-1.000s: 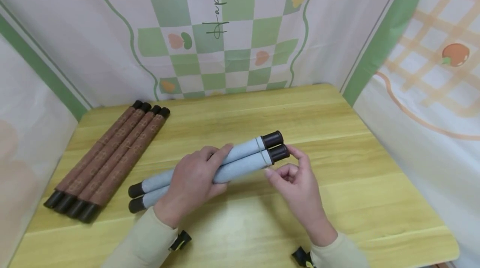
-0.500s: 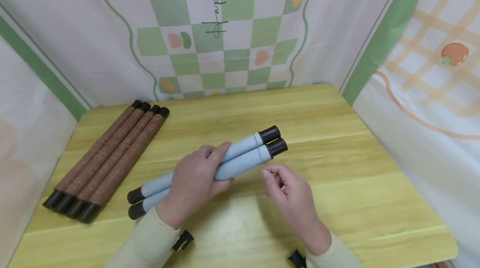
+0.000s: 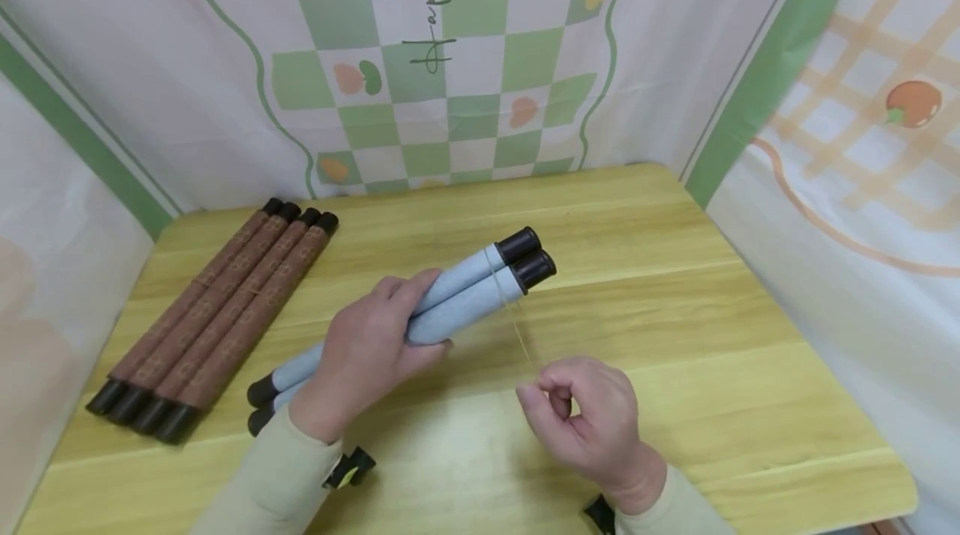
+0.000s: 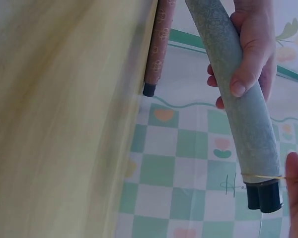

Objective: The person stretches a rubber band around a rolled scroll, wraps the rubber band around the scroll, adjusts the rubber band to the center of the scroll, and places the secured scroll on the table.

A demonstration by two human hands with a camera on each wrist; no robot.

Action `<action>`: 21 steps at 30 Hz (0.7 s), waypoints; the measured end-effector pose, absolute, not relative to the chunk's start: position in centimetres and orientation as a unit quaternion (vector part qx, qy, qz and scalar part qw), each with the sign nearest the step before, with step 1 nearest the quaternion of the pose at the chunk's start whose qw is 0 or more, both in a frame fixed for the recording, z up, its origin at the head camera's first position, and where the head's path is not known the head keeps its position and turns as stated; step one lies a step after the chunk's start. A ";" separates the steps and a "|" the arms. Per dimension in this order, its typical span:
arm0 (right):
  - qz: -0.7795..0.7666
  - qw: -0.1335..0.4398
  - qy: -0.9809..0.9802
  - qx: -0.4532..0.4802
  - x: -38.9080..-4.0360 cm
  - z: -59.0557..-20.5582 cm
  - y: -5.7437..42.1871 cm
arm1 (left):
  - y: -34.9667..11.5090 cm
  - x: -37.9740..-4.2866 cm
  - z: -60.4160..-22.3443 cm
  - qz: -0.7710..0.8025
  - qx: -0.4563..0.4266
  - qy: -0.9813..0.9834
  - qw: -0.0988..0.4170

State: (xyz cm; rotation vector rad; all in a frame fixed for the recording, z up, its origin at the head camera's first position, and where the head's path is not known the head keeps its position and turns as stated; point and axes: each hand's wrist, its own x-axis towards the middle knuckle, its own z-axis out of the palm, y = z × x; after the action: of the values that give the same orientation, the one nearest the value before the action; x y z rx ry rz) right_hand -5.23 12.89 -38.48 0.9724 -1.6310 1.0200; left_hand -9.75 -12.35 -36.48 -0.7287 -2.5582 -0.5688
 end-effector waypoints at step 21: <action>0.374 0.246 -0.874 0.191 -4.9 -39.0 13.9 | -13.2 -9.6 -36.2 -0.217 -0.267 -0.914 0.217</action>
State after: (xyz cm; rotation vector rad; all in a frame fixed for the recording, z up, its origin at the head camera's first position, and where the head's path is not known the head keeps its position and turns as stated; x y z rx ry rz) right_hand -4.92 13.88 -39.03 0.5200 -2.3833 1.0198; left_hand -9.57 -13.17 -36.19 -0.7401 -2.5307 -0.5999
